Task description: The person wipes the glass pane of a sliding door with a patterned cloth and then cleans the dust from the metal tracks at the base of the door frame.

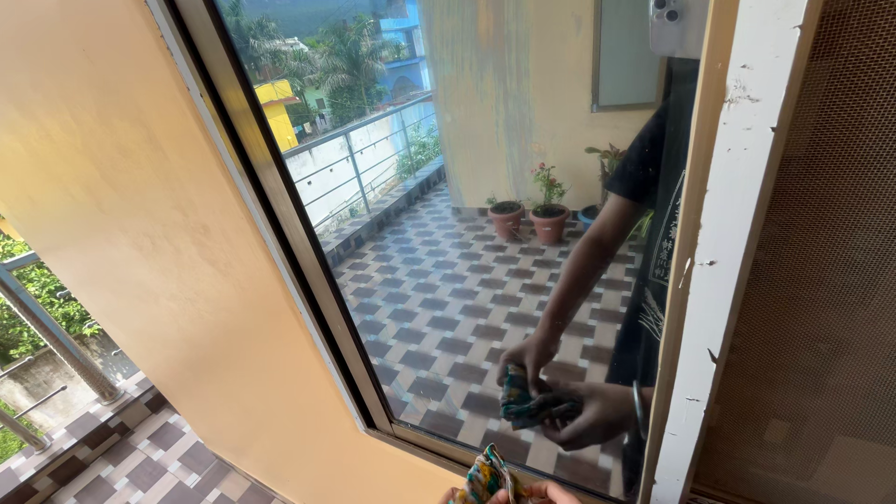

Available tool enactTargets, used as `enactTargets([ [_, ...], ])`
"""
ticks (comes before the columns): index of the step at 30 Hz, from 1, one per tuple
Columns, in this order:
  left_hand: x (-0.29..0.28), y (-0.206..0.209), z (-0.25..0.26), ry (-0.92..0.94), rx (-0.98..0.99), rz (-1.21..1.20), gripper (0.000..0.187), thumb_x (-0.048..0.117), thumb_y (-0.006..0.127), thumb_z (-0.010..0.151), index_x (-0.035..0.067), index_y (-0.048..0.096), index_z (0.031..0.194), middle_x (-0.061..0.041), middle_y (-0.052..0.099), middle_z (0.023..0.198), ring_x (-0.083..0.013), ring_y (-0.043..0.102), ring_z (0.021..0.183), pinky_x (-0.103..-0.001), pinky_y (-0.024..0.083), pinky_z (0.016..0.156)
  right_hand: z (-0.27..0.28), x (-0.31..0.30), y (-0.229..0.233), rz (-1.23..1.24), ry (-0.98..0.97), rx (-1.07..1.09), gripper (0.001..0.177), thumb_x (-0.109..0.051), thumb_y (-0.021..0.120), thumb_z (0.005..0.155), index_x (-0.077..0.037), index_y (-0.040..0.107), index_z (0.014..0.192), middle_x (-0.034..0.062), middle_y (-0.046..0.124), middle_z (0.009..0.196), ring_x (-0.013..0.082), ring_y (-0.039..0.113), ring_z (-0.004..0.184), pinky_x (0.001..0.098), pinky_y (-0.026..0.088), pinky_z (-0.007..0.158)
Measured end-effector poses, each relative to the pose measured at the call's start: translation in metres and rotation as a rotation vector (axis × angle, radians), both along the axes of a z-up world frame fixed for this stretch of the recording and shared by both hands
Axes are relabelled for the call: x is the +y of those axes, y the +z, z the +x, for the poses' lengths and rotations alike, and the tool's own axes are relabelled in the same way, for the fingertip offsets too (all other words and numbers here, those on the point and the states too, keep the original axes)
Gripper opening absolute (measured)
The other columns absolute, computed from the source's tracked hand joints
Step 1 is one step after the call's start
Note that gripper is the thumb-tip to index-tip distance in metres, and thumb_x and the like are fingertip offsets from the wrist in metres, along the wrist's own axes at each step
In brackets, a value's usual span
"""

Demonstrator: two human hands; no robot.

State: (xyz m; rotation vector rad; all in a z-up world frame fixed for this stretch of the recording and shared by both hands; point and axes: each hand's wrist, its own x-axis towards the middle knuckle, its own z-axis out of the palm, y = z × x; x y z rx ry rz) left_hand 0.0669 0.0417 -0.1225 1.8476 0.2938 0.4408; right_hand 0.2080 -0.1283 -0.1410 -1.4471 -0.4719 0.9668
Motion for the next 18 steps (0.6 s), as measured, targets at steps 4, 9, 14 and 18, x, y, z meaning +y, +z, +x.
enactTargets([
  [4,-0.026,0.016,-0.008,0.257,0.008,-0.258,0.045,0.027,0.086,0.081,-0.008,0.074,0.106,-0.013,0.081,0.091,-0.0200,0.079,0.085,-0.036,0.063,0.084,-0.007,-0.035,0.024,-0.020,0.034,0.053,0.035,-0.011,0.065,0.095,0.000,0.062,0.127,0.0143,0.075,0.108,0.0187,0.070,0.097,0.0305,0.055,0.086],
  [9,-0.022,0.027,-0.019,0.560,0.014,-0.294,0.039,0.019,0.078,0.086,-0.006,0.072,0.116,-0.018,0.078,0.104,-0.0234,0.076,0.096,-0.037,0.059,0.089,-0.021,-0.054,0.053,0.073,-0.042,0.005,0.032,-0.013,0.063,0.094,0.001,0.067,0.122,0.0129,0.077,0.106,0.0154,0.073,0.100,0.0268,0.058,0.088],
  [14,-0.008,-0.027,-0.015,-0.008,-0.309,0.445,0.048,0.002,0.056,0.096,0.002,0.056,0.145,-0.025,0.062,0.139,-0.0295,0.060,0.127,-0.040,0.046,0.104,-0.037,-0.047,0.074,0.222,-0.159,0.147,0.035,-0.019,0.063,0.094,0.001,0.068,0.122,0.0106,0.076,0.108,0.0164,0.070,0.101,0.0297,0.056,0.088],
  [18,-0.058,-0.029,-0.052,0.230,-0.575,0.498,0.035,0.012,0.080,0.081,0.014,0.082,0.116,-0.018,0.080,0.120,-0.0271,0.074,0.119,-0.042,0.051,0.106,-0.082,-0.063,0.143,0.076,-0.123,-0.440,0.031,-0.024,0.067,0.093,-0.005,0.067,0.117,0.0084,0.072,0.113,0.0219,0.068,0.105,0.0352,0.054,0.090],
])
